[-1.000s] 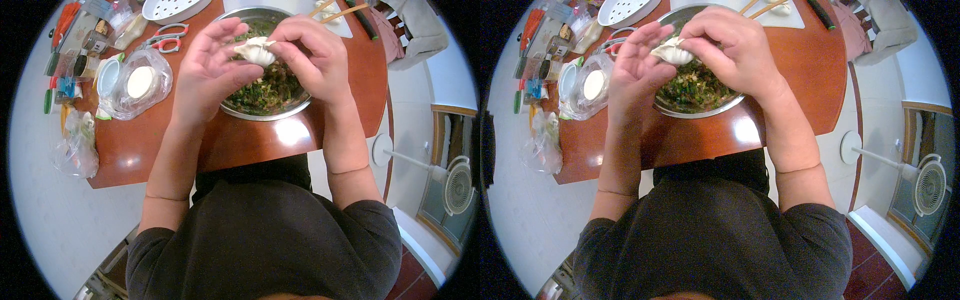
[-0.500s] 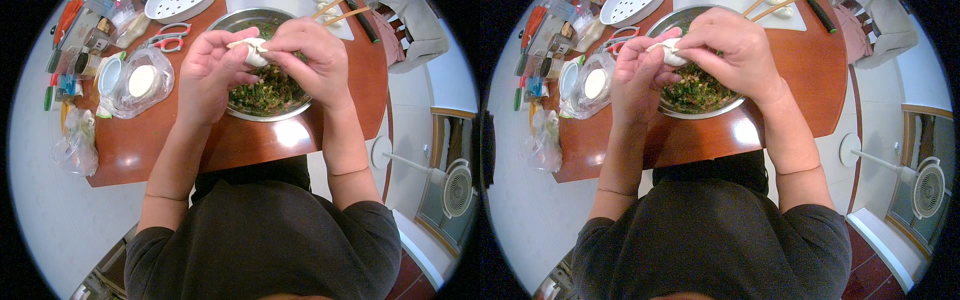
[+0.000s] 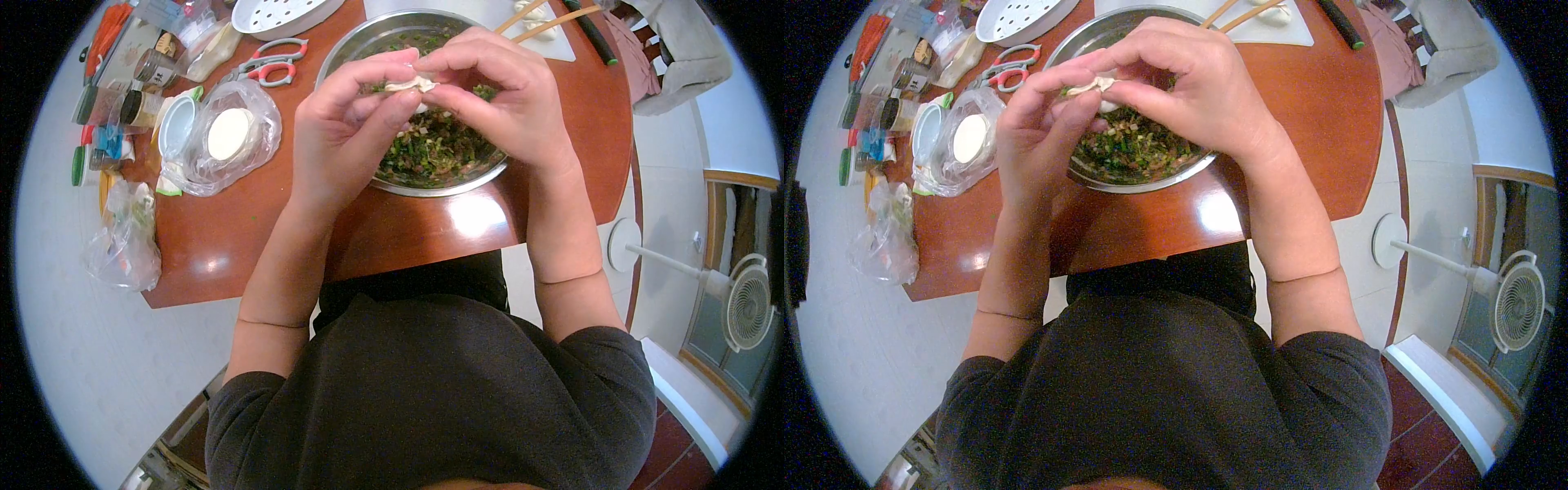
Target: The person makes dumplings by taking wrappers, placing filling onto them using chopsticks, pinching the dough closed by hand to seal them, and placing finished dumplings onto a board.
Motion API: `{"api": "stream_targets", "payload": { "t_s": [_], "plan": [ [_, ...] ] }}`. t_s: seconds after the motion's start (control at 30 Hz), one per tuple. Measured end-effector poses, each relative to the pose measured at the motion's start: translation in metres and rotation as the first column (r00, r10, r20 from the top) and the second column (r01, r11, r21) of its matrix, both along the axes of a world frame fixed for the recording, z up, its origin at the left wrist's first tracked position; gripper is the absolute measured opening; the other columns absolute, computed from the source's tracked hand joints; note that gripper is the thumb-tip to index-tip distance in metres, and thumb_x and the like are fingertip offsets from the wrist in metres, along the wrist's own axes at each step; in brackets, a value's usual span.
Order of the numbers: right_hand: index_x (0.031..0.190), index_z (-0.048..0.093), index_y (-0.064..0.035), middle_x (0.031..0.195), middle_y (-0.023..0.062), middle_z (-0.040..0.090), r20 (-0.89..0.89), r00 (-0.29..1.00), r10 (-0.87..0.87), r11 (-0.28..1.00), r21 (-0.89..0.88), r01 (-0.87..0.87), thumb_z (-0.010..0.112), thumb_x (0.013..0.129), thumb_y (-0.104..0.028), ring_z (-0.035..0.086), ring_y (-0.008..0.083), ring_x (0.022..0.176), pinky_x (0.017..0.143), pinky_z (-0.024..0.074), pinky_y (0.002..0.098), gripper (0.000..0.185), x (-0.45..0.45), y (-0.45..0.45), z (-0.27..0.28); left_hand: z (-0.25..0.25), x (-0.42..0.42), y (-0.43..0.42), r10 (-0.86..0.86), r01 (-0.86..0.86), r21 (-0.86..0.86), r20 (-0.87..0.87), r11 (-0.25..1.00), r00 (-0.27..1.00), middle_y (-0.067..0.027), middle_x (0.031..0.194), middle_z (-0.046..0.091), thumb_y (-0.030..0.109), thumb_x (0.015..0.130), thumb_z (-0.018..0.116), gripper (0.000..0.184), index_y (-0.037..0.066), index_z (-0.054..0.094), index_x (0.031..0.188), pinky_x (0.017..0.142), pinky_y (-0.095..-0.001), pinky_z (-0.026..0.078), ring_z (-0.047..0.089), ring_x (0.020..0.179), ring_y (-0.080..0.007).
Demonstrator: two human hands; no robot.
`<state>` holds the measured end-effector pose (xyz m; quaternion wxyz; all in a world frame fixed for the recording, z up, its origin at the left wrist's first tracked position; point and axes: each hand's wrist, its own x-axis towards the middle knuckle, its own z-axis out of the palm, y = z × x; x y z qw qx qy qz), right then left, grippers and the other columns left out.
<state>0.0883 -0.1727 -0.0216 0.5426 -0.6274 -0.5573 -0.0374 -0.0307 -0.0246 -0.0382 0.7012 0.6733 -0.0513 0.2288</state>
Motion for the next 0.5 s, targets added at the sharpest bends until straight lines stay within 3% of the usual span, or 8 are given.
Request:
{"api": "stream_targets", "payload": {
  "t_s": [0.07, 0.27, 0.5],
  "plan": [
    [0.084, 0.069, -0.0035, 0.075, 0.0063, 0.064, -0.019, 1.0, -0.025, 0.998, 0.061, 0.026, 0.073, 0.072, -0.004, 0.061, 0.0174, 0.067, 0.059, 0.0482, 0.0266, 0.013, 0.0001, 0.0032, -0.0032, 0.0057, 0.0007, -0.0037, -0.01, 0.011, -0.066, 0.014, 0.998, 1.0, -0.0199, 0.123, 0.055, 0.002, 0.089, 0.059, 0.025, -0.005, 0.054, 0.113, 0.073, -0.0202, 0.054, 0.062, 0.097, -0.0144],
    [0.077, 0.067, -0.0017, 0.077, 0.0073, 0.065, 0.046, 0.998, 0.044, 0.993, 0.108, -0.049, 0.072, 0.072, -0.002, 0.063, 0.0195, 0.07, 0.062, 0.0494, 0.0289, 0.006, 0.0026, 0.0044, -0.0004, 0.0036, -0.0005, 0.0032, -0.008, 0.001, -0.15, -0.047, 0.989, 0.999, -0.0199, 0.123, 0.056, 0.006, 0.091, 0.058, 0.025, -0.005, 0.053, 0.113, 0.069, -0.0186, 0.053, 0.062, 0.094, -0.0127],
    [0.082, 0.068, -0.0042, 0.075, 0.0071, 0.063, 0.172, 0.985, 0.022, 0.997, 0.071, -0.034, 0.071, 0.075, -0.005, 0.063, 0.0206, 0.07, 0.062, 0.0492, 0.0301, 0.008, 0.0026, 0.0055, -0.0019, 0.0024, -0.0017, 0.0006, 0.065, -0.062, 0.028, -0.087, 0.998, 0.994, -0.0176, 0.123, 0.057, 0.007, 0.091, 0.059, 0.021, -0.004, 0.058, 0.108, 0.067, -0.0182, 0.053, 0.063, 0.091, -0.0118]
  ]
}}
